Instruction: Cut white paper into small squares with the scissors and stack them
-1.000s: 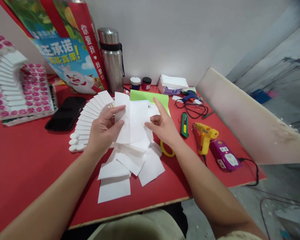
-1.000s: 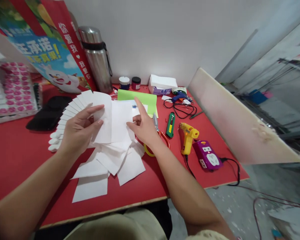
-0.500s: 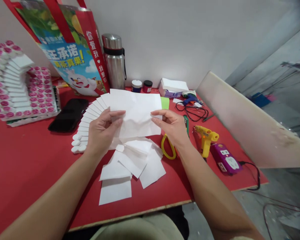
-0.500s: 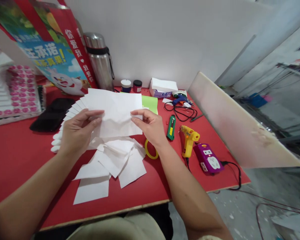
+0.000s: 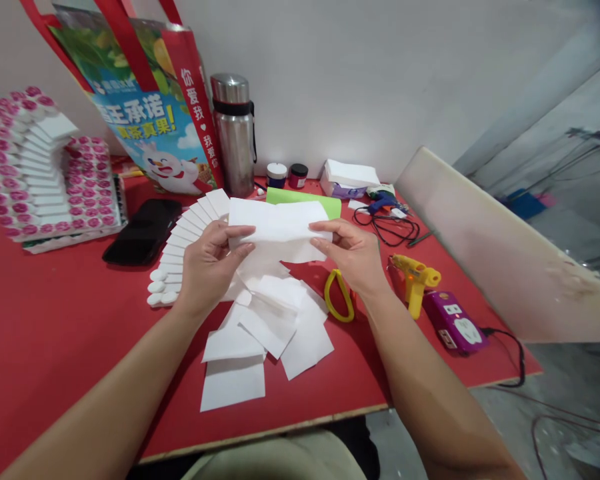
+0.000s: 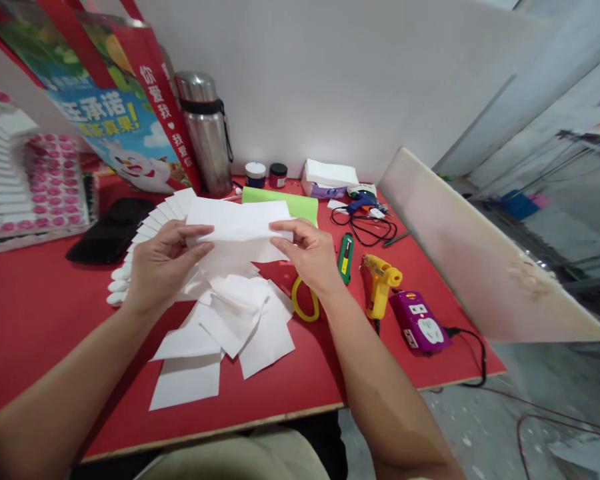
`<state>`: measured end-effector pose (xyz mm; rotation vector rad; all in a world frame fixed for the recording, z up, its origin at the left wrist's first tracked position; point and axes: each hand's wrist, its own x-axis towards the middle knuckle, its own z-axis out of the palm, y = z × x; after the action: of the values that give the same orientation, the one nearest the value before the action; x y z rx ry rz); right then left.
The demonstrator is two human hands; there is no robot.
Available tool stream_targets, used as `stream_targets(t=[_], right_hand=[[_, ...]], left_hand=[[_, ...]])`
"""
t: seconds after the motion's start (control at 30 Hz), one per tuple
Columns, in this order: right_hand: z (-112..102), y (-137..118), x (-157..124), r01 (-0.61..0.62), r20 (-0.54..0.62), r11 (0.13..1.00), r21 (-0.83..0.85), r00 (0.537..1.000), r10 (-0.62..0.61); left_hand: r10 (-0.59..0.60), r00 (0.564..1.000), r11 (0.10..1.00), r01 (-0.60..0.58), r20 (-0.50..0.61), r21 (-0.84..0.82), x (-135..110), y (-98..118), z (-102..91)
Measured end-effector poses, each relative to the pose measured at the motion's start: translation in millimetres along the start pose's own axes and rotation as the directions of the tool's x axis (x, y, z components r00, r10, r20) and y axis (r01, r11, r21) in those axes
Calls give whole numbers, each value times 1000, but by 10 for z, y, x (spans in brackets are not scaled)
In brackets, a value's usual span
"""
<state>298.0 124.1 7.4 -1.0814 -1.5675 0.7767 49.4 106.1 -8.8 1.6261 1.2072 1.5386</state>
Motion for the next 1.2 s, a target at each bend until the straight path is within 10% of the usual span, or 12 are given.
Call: stream_targets(t=[0.6,0.9,1.2], right_hand=[[-128,-48,39,278,78,930,-240,960,-267],[-56,-145,-35,-126,45,991,-36,991,128],[-28,-198,-39,-122,158,991,-59,979,130]], left_hand=[[236,958,924,-274,165,269,77,16,-119],[-146,981,977,163,124,-140,33,64,-81],[-306,935,911,342,176,-230,25,29,-51]])
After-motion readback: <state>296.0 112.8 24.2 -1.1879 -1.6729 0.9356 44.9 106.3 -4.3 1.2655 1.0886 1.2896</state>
